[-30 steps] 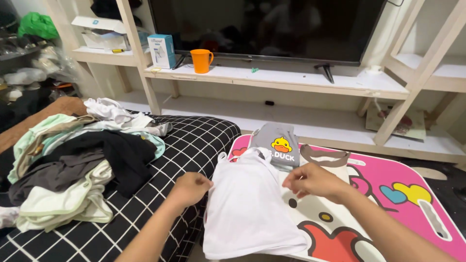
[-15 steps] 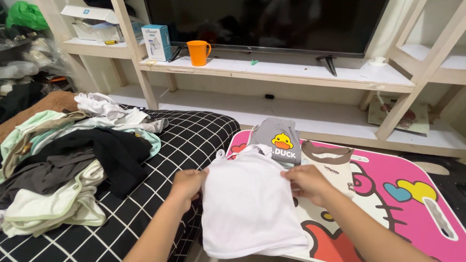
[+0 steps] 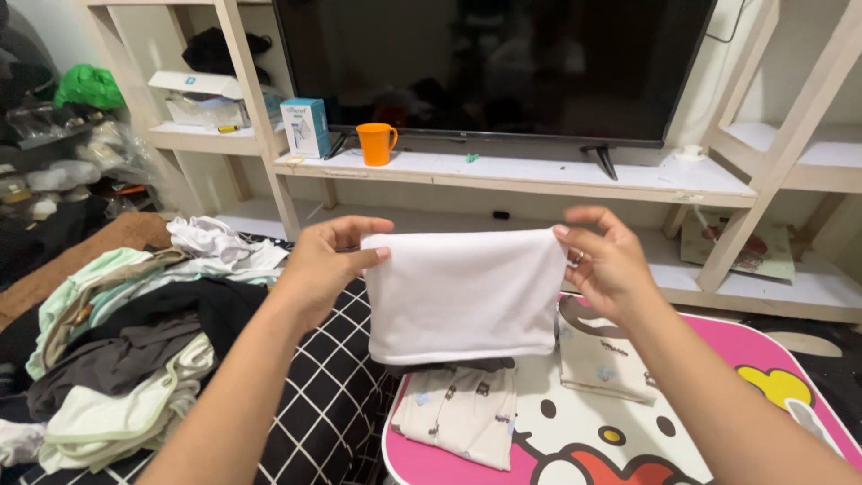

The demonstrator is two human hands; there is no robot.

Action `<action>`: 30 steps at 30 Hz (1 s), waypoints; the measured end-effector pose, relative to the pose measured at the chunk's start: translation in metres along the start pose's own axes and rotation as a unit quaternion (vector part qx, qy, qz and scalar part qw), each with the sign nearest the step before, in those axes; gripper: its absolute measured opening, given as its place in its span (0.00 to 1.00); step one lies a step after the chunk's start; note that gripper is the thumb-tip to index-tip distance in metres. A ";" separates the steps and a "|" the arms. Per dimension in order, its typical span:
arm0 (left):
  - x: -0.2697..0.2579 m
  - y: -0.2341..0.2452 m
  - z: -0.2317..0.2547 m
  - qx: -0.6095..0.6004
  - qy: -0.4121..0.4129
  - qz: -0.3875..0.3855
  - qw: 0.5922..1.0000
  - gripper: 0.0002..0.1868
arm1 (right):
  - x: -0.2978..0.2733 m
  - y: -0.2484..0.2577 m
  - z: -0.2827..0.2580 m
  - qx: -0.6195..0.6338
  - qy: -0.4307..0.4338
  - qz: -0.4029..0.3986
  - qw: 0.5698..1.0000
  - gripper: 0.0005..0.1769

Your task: Fold various items of baby clothing on a small table.

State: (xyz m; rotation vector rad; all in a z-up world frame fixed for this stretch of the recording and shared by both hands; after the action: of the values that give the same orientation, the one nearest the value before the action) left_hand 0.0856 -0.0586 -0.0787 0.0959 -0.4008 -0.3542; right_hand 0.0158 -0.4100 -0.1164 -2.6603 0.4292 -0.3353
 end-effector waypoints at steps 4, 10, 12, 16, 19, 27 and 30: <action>-0.012 0.001 0.061 0.186 0.013 0.053 0.981 0.12 | -0.004 -0.017 -0.033 -0.030 0.023 -0.057 0.998 0.13; -0.001 0.007 0.066 0.092 0.016 0.046 0.995 0.13 | -0.022 -0.034 -0.069 -0.134 0.043 -0.065 0.988 0.21; -0.003 -0.001 0.079 0.066 0.002 0.008 0.998 0.15 | -0.026 -0.044 -0.079 -0.179 0.067 -0.092 0.977 0.26; -0.009 -0.011 0.092 0.147 -0.025 -0.007 0.989 0.20 | -0.033 -0.045 -0.089 -0.304 0.099 -0.074 0.945 0.30; -0.017 -0.009 0.096 0.385 0.019 0.039 0.922 0.20 | -0.047 -0.045 -0.106 -0.470 0.150 -0.009 0.870 0.28; -0.028 -0.021 0.049 0.096 0.051 -0.079 0.991 0.14 | -0.026 0.023 -0.091 -0.445 0.046 -0.069 0.891 0.12; -0.023 -0.033 -0.005 -0.053 0.123 -0.048 0.990 0.13 | -0.019 0.031 -0.056 -0.254 -0.061 -0.027 0.965 0.11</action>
State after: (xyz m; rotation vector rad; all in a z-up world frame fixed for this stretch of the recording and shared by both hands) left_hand 0.0577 -0.0810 -0.0970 0.0542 -0.1336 -0.4529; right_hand -0.0265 -0.4510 -0.0838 -3.1756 0.4516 -0.0771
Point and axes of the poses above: each hand's wrist, its own x-axis towards the middle knuckle, its own y-axis out of the back of the hand, z = x × y, the point moved 9 cm from there along x, towards the middle knuckle, and after that the axes turned 1 degree about x, right-handed, at the moved point
